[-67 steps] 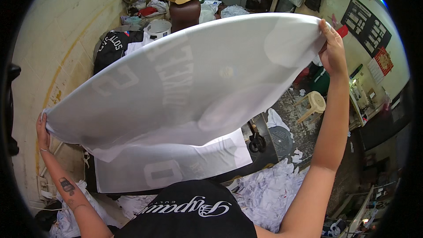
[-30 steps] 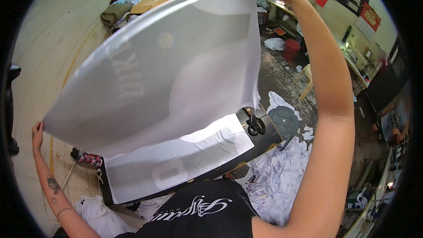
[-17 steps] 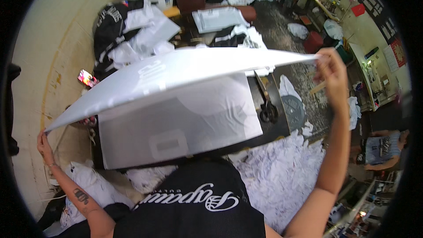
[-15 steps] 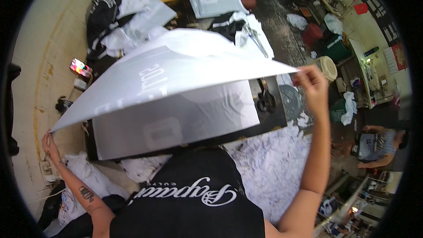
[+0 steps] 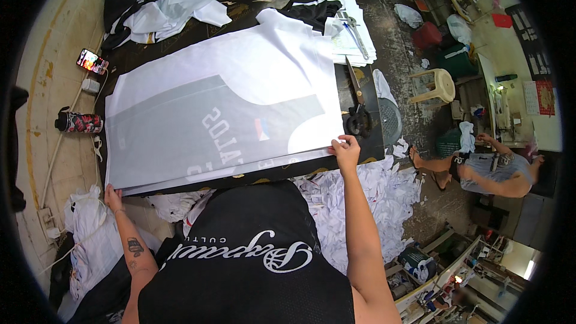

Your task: The person lays a black and white jersey on a table, then places a white sheet with printed numbers on top. Using scissors, they cut along the printed outline to create a number patch. The process is repeated with another jersey and sheet.

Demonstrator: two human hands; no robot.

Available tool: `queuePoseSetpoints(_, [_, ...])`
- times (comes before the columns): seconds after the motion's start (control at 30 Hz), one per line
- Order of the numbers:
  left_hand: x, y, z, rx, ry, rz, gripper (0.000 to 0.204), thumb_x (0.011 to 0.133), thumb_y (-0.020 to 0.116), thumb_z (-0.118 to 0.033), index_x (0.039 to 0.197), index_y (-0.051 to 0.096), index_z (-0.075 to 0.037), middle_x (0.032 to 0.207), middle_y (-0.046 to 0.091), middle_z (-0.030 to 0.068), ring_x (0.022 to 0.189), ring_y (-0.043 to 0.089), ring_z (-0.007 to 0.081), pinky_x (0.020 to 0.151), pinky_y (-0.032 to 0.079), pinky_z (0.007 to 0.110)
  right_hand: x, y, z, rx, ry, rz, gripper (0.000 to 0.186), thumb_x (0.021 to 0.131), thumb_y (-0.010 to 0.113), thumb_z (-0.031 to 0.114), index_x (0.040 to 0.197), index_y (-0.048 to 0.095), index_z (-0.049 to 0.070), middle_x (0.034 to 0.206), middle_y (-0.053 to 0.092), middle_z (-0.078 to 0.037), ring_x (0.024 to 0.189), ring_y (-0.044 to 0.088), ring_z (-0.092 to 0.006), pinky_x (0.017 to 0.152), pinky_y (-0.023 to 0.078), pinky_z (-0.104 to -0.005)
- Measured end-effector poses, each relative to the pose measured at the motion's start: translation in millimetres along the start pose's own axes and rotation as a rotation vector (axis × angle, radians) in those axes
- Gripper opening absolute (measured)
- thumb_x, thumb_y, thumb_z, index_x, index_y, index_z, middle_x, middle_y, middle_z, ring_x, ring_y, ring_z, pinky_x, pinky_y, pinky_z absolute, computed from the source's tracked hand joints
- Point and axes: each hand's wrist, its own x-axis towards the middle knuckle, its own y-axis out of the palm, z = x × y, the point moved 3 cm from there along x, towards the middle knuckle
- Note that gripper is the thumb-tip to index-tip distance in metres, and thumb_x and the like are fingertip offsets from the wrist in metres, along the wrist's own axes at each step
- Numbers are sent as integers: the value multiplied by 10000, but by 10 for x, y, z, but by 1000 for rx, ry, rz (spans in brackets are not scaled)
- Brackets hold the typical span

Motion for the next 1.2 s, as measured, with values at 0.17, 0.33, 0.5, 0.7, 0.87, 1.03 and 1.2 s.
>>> queuePoseSetpoints(0.17, [-91, -76, 44, 225, 21, -11, 451, 980, 742, -126, 1410, 631, -49, 1238, 655, 145, 1025, 663, 219, 866, 605, 333, -159, -85, 91, -285, -19, -65, 385, 839, 773, 21, 1162, 573, -42, 780, 728, -132, 713, 738, -174, 656, 616, -327])
queuePoseSetpoints(0.33, [-253, 13, -19, 6, 141, 53, 465, 988, 706, -45, 1443, 615, -57, 1338, 648, 131, 1115, 647, 234, 977, 569, 378, -226, -49, 89, -746, -454, -135, 347, 861, 803, 137, 1161, 646, 56, 834, 723, -130, 698, 714, -216, 694, 578, -377])
queuePoseSetpoints(0.5, [-387, -28, 44, 253, 195, -154, 455, 933, 844, -272, 1319, 727, -61, 968, 692, 52, 788, 631, 131, 695, 539, 281, -205, -74, -23, -844, -463, -20, 383, 919, 748, 119, 1285, 643, 76, 1014, 702, -161, 722, 658, -230, 717, 555, -371])
queuePoseSetpoints(0.7, [-755, 56, 50, 609, 236, -176, 487, 830, 868, -320, 1235, 779, -64, 1100, 767, 189, 975, 716, 332, 913, 557, 415, -201, -95, -59, -871, -600, 114, 339, 963, 681, 80, 1302, 678, 83, 1096, 660, -126, 776, 592, -233, 720, 510, -352])
queuePoseSetpoints(0.87, [-1063, 224, -118, 692, 181, -237, 480, 881, 807, -298, 1297, 738, -69, 1143, 714, 178, 1036, 681, 348, 990, 530, 439, -170, -58, -19, -964, -517, 123, 335, 977, 647, 66, 1311, 667, 82, 1043, 622, -113, 746, 550, -234, 709, 484, -368])
queuePoseSetpoints(1.03, [-1280, 470, -107, 878, 440, -324, 588, 964, 672, -253, 1524, 539, -133, 1512, 482, 216, 1414, 419, 416, 1193, 324, 559, -447, 104, 143, -1277, -858, 6, 414, 992, 672, 110, 1403, 626, 87, 1493, 515, -260, 1377, 490, -449, 1128, 431, -519])
queuePoseSetpoints(1.2, [-1357, 712, -176, 1128, 265, -239, 537, 949, 660, -265, 1456, 566, -115, 1497, 505, 214, 1394, 446, 407, 1180, 320, 584, -698, 233, 180, -1305, -769, 289, 419, 1033, 627, 211, 1433, 603, 86, 1497, 536, -253, 1374, 517, -448, 1138, 411, -539])
